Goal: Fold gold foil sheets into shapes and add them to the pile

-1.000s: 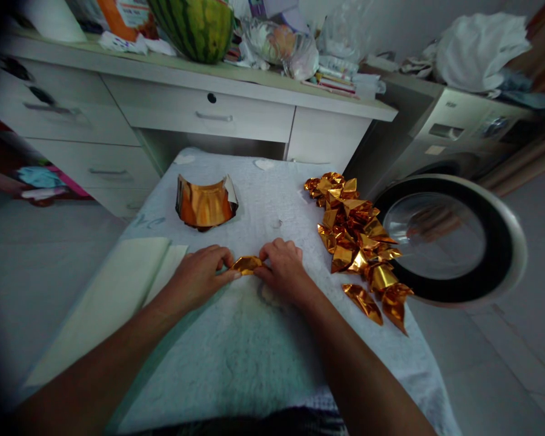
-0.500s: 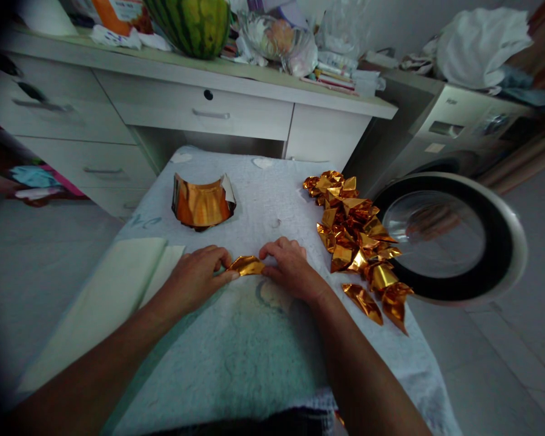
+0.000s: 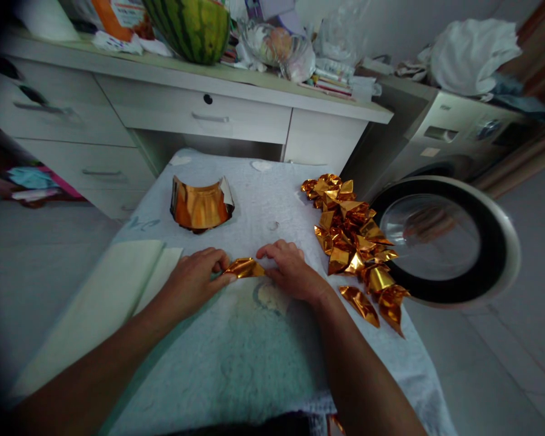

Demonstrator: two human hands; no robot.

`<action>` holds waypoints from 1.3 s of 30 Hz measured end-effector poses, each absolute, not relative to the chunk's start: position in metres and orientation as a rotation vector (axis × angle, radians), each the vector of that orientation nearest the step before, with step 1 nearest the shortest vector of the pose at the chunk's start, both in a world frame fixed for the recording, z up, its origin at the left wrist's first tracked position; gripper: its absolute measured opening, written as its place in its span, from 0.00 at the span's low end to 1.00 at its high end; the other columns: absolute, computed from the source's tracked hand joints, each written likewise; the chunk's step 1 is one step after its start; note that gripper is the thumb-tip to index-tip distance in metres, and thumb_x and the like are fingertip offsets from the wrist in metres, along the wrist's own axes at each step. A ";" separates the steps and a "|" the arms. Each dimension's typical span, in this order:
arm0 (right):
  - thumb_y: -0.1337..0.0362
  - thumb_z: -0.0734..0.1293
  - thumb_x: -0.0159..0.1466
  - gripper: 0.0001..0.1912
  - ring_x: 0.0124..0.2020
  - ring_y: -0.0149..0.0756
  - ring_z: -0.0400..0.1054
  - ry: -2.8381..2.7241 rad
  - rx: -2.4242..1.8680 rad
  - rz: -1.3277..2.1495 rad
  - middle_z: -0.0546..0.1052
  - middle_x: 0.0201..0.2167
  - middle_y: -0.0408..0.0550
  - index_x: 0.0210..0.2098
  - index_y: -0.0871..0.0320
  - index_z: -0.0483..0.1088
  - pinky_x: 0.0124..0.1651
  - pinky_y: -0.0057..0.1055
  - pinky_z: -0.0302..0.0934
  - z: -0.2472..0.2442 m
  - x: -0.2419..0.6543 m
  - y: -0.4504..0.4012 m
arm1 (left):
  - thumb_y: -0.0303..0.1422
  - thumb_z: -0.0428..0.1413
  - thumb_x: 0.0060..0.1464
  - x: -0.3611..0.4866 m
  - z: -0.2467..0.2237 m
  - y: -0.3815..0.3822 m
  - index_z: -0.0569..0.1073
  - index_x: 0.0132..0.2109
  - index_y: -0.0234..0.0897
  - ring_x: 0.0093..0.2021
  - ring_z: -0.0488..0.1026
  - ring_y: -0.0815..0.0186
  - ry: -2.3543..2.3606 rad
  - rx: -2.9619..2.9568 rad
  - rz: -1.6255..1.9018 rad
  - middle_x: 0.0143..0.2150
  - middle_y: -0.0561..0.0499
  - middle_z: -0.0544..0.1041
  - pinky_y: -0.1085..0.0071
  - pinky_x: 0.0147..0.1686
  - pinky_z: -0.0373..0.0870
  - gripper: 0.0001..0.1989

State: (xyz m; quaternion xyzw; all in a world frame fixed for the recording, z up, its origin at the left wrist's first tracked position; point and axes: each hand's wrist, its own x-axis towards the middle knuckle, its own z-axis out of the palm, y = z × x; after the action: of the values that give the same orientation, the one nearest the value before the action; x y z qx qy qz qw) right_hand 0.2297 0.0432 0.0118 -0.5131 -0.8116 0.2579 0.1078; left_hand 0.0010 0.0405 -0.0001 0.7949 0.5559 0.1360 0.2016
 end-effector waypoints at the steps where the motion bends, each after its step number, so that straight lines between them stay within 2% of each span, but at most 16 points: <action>1: 0.73 0.63 0.63 0.18 0.50 0.41 0.59 -2.391 -1.499 0.754 0.69 0.47 0.48 0.50 0.52 0.67 0.54 0.40 0.51 0.010 0.230 0.043 | 0.34 0.57 0.55 0.001 0.000 0.040 0.70 0.35 0.40 0.39 0.72 0.59 1.553 2.222 0.385 0.36 0.51 0.76 0.66 0.38 0.60 0.04; 9: 0.75 0.63 0.57 0.18 0.48 0.40 0.61 -2.302 -1.488 0.751 0.71 0.44 0.47 0.46 0.55 0.67 0.52 0.39 0.52 0.008 0.230 0.044 | 0.33 0.56 0.55 0.003 0.000 0.038 0.67 0.33 0.40 0.37 0.72 0.60 1.533 2.190 0.435 0.34 0.51 0.75 0.65 0.36 0.60 0.05; 15: 0.63 0.68 0.62 0.09 0.48 0.41 0.60 -2.264 -1.429 0.769 0.72 0.43 0.47 0.43 0.54 0.71 0.53 0.41 0.52 0.009 0.227 0.041 | 0.35 0.55 0.55 0.001 0.001 0.037 0.65 0.32 0.40 0.29 0.69 0.65 1.433 1.981 0.522 0.28 0.56 0.72 0.69 0.30 0.59 0.07; 18: 0.64 0.66 0.65 0.03 0.46 0.39 0.62 -2.184 -1.352 0.764 0.73 0.40 0.46 0.37 0.55 0.71 0.53 0.39 0.53 0.007 0.225 0.043 | 0.36 0.53 0.58 0.002 0.003 0.036 0.67 0.38 0.41 0.28 0.69 0.67 1.314 1.819 0.646 0.27 0.58 0.71 0.70 0.30 0.60 0.05; 22: 0.63 0.61 0.68 0.08 0.40 0.36 0.64 -2.012 -1.291 0.821 0.72 0.34 0.45 0.33 0.56 0.69 0.46 0.35 0.57 0.003 0.221 0.045 | 0.36 0.48 0.62 0.003 0.003 0.035 0.65 0.48 0.43 0.27 0.67 0.68 1.270 1.774 0.766 0.27 0.59 0.69 0.71 0.30 0.60 0.09; 25: 0.60 0.61 0.67 0.06 0.33 0.33 0.64 -1.820 -1.233 1.070 0.69 0.31 0.42 0.41 0.55 0.66 0.37 0.30 0.59 0.001 0.218 0.044 | 0.37 0.46 0.63 0.003 0.002 0.035 0.66 0.48 0.42 0.29 0.68 0.67 1.283 1.764 0.791 0.29 0.58 0.70 0.71 0.31 0.61 0.09; 28: 0.60 0.66 0.63 0.15 0.33 0.31 0.63 -1.751 -1.139 1.188 0.68 0.33 0.42 0.48 0.54 0.62 0.35 0.28 0.60 0.000 0.215 0.042 | 0.37 0.46 0.63 0.003 0.001 0.035 0.68 0.47 0.41 0.32 0.70 0.66 1.297 1.737 0.797 0.33 0.55 0.73 0.70 0.32 0.62 0.10; 34: 0.66 0.67 0.60 0.13 0.35 0.31 0.64 -1.832 -1.100 1.146 0.69 0.35 0.42 0.43 0.55 0.63 0.39 0.29 0.60 0.001 0.211 0.041 | 0.36 0.47 0.62 0.005 0.001 0.036 0.69 0.47 0.41 0.28 0.67 0.67 1.330 1.713 0.817 0.28 0.57 0.70 0.71 0.30 0.60 0.10; 37: 0.68 0.68 0.59 0.16 0.37 0.31 0.64 -1.842 -1.103 1.110 0.69 0.36 0.42 0.45 0.55 0.63 0.40 0.29 0.60 0.001 0.212 0.042 | 0.35 0.47 0.61 0.005 0.002 0.036 0.71 0.43 0.40 0.30 0.68 0.66 1.307 1.705 0.828 0.30 0.56 0.71 0.70 0.32 0.62 0.09; 39: 0.67 0.68 0.59 0.14 0.36 0.31 0.64 -1.842 -1.121 1.089 0.69 0.35 0.42 0.44 0.55 0.63 0.40 0.29 0.60 0.000 0.212 0.041 | 0.35 0.47 0.62 0.005 0.003 0.036 0.72 0.41 0.40 0.32 0.69 0.66 1.300 1.700 0.824 0.31 0.55 0.71 0.70 0.33 0.63 0.10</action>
State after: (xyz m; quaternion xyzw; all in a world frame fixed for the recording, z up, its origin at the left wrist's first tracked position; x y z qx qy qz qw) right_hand 0.2124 0.0414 0.0002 -0.4339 -0.7128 0.4214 0.3550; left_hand 0.0048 0.0358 0.0034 0.6756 0.5168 0.3275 0.4115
